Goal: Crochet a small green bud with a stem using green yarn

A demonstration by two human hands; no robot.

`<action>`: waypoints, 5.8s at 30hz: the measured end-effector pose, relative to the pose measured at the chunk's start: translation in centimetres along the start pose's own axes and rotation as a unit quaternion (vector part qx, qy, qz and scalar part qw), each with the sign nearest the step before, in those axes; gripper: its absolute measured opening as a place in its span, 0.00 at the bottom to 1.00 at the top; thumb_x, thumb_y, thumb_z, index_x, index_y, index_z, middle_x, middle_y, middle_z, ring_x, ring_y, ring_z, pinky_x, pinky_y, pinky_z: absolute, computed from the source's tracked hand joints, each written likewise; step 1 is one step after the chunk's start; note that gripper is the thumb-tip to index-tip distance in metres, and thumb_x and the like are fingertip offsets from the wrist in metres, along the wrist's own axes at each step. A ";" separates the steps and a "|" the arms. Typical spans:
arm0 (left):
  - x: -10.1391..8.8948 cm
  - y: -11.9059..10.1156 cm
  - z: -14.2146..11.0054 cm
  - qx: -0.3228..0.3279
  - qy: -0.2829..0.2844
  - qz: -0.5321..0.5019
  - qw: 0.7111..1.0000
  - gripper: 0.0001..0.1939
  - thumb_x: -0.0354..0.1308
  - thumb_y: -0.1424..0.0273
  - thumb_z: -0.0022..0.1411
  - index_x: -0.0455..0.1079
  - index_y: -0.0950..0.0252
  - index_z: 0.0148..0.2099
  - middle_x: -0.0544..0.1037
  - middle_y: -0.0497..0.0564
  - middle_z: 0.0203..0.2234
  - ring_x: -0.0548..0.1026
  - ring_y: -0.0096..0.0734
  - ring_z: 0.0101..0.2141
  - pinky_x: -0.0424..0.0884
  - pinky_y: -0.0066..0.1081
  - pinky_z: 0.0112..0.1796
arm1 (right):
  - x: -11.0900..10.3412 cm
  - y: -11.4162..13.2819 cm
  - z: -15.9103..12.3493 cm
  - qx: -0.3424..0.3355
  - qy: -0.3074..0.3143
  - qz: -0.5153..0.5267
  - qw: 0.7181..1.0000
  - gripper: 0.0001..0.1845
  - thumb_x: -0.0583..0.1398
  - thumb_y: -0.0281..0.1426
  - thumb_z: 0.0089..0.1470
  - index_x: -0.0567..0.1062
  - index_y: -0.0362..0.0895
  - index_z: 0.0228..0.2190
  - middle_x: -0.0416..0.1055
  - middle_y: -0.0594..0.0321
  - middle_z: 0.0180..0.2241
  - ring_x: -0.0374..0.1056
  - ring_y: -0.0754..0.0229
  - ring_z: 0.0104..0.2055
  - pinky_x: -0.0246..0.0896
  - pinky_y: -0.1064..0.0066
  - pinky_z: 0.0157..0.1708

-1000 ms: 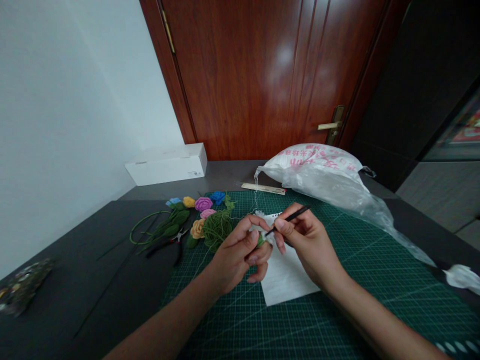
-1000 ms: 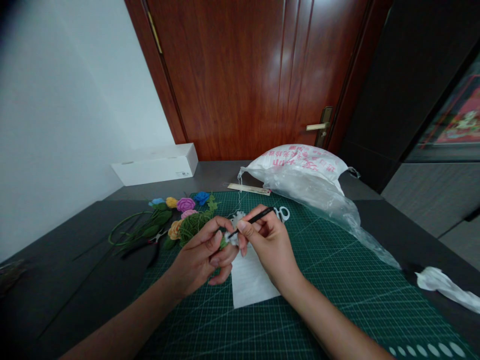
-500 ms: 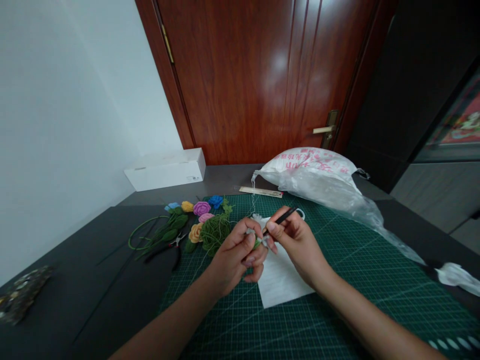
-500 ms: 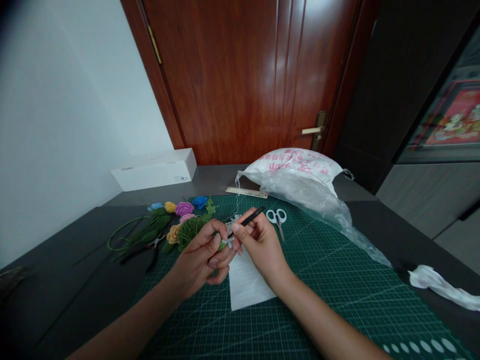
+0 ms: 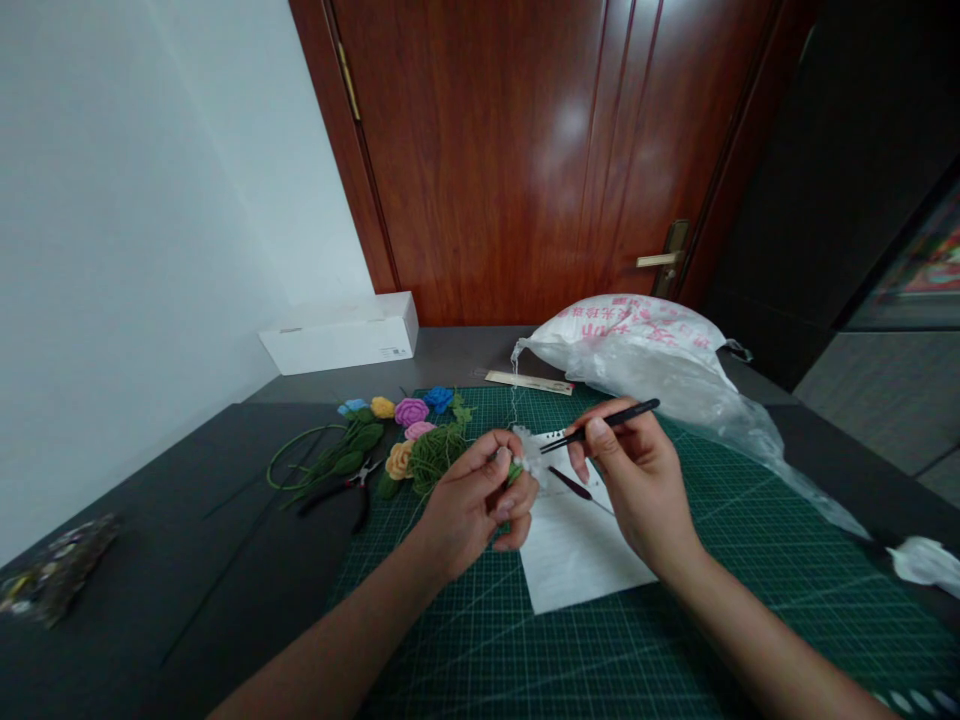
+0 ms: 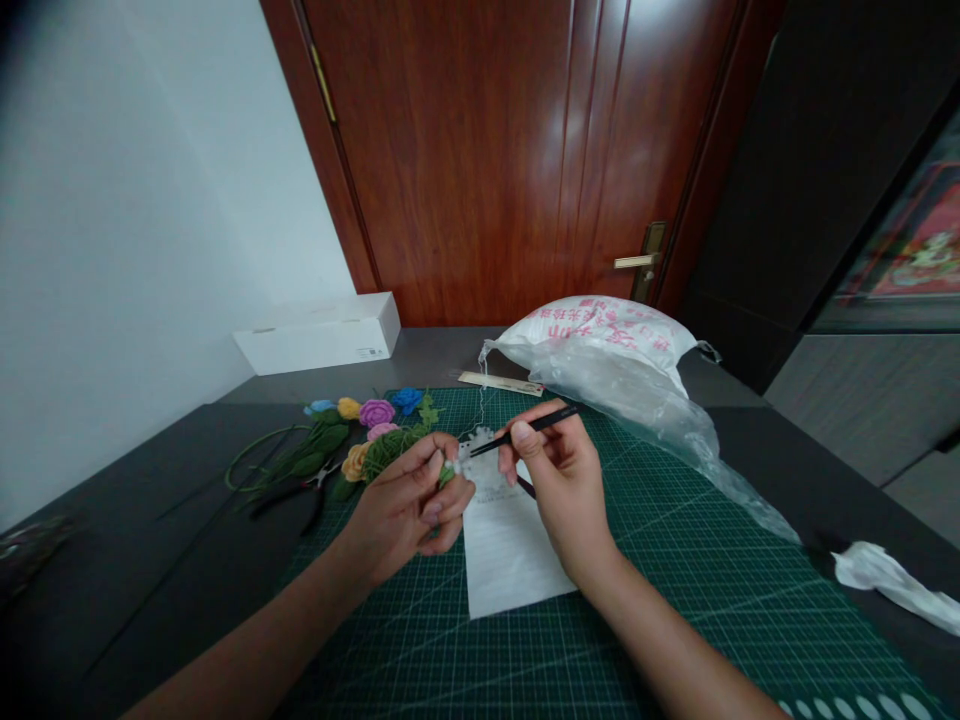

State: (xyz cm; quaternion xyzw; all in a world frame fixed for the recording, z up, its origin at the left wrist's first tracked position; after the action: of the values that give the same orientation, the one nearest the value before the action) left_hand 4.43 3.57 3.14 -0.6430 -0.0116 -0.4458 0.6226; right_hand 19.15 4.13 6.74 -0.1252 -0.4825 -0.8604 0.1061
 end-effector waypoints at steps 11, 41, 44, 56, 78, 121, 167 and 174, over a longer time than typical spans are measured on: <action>0.4 -0.1 -0.2 -0.005 0.002 0.003 1.000 0.08 0.45 0.67 0.75 0.65 0.61 0.44 0.59 0.42 0.20 0.52 0.24 0.19 0.59 0.18 0.17 | 1.2 0.6 -0.9 -0.009 0.029 -0.050 0.998 0.08 0.66 0.36 0.60 0.73 0.47 0.33 0.73 0.68 0.23 0.69 0.64 0.21 0.65 0.72 0.21; 0.1 1.4 -0.2 -0.017 -0.022 0.025 0.999 0.07 0.52 0.62 0.73 0.62 0.59 0.43 0.60 0.40 0.20 0.49 0.22 0.19 0.55 0.16 0.17 | 2.1 -2.4 -0.5 0.045 0.099 -0.058 0.992 0.16 0.66 0.46 0.58 0.71 0.47 0.30 0.68 0.70 0.19 0.62 0.64 0.18 0.59 0.72 0.19; 0.0 1.1 0.0 -0.008 -0.033 0.033 0.999 0.07 0.53 0.62 0.73 0.61 0.59 0.43 0.59 0.40 0.20 0.50 0.23 0.19 0.57 0.18 0.18 | 1.1 -1.4 0.1 0.030 0.064 -0.080 0.994 0.14 0.65 0.43 0.59 0.72 0.46 0.31 0.69 0.70 0.19 0.62 0.65 0.19 0.58 0.73 0.20; 0.4 0.9 -0.1 -0.012 -0.026 0.039 0.999 0.07 0.53 0.62 0.72 0.59 0.58 0.43 0.61 0.40 0.20 0.52 0.23 0.19 0.57 0.18 0.18 | 1.1 -0.4 -0.5 -0.002 0.048 -0.060 0.997 0.07 0.65 0.34 0.61 0.74 0.45 0.33 0.71 0.69 0.21 0.66 0.67 0.21 0.60 0.76 0.20; 0.8 0.6 -0.3 0.013 -0.001 0.057 0.998 0.05 0.49 0.64 0.74 0.58 0.58 0.47 0.63 0.41 0.21 0.54 0.23 0.20 0.58 0.18 0.19 | 1.5 -0.9 -0.9 0.025 0.052 -0.024 0.998 0.10 0.66 0.35 0.60 0.71 0.46 0.30 0.69 0.71 0.19 0.64 0.68 0.18 0.58 0.77 0.18; 0.0 0.5 -0.1 -0.020 -0.036 -0.042 0.998 0.07 0.55 0.63 0.72 0.65 0.60 0.43 0.61 0.41 0.19 0.51 0.22 0.18 0.55 0.18 0.16 | 2.5 3.3 -2.6 -0.282 0.123 -0.237 0.922 0.08 0.65 0.23 0.59 0.78 0.46 0.39 0.80 0.59 0.33 0.78 0.57 0.37 0.74 0.64 0.37; 0.7 -0.2 0.0 0.024 -0.022 0.142 0.989 0.10 0.55 0.61 0.71 0.62 0.61 0.42 0.75 0.51 0.31 0.63 0.24 0.22 0.63 0.20 0.17 | 2.5 -1.3 -1.8 0.035 0.039 -0.011 0.999 0.11 0.64 0.38 0.62 0.69 0.47 0.32 0.70 0.72 0.19 0.66 0.65 0.18 0.64 0.73 0.21; 0.0 -0.9 -0.3 0.001 -0.057 0.109 0.992 0.11 0.61 0.63 0.67 0.64 0.63 0.38 0.69 0.45 0.23 0.60 0.21 0.19 0.60 0.19 0.17 | 1.7 -0.3 -1.2 0.009 0.039 -0.031 0.999 0.09 0.63 0.36 0.63 0.72 0.46 0.33 0.72 0.68 0.22 0.68 0.66 0.21 0.64 0.74 0.22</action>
State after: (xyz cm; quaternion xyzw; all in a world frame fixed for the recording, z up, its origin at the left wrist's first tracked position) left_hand 3.76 3.48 3.79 -0.6641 0.0225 -0.3381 0.6664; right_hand 17.26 3.19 6.42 -0.0756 -0.4895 -0.8630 0.0998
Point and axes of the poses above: each hand's wrist, its own z-axis towards the middle knuckle, its own x-axis out of the palm, y = z × x, the point moved 7 cm from there along z, towards the middle knuckle
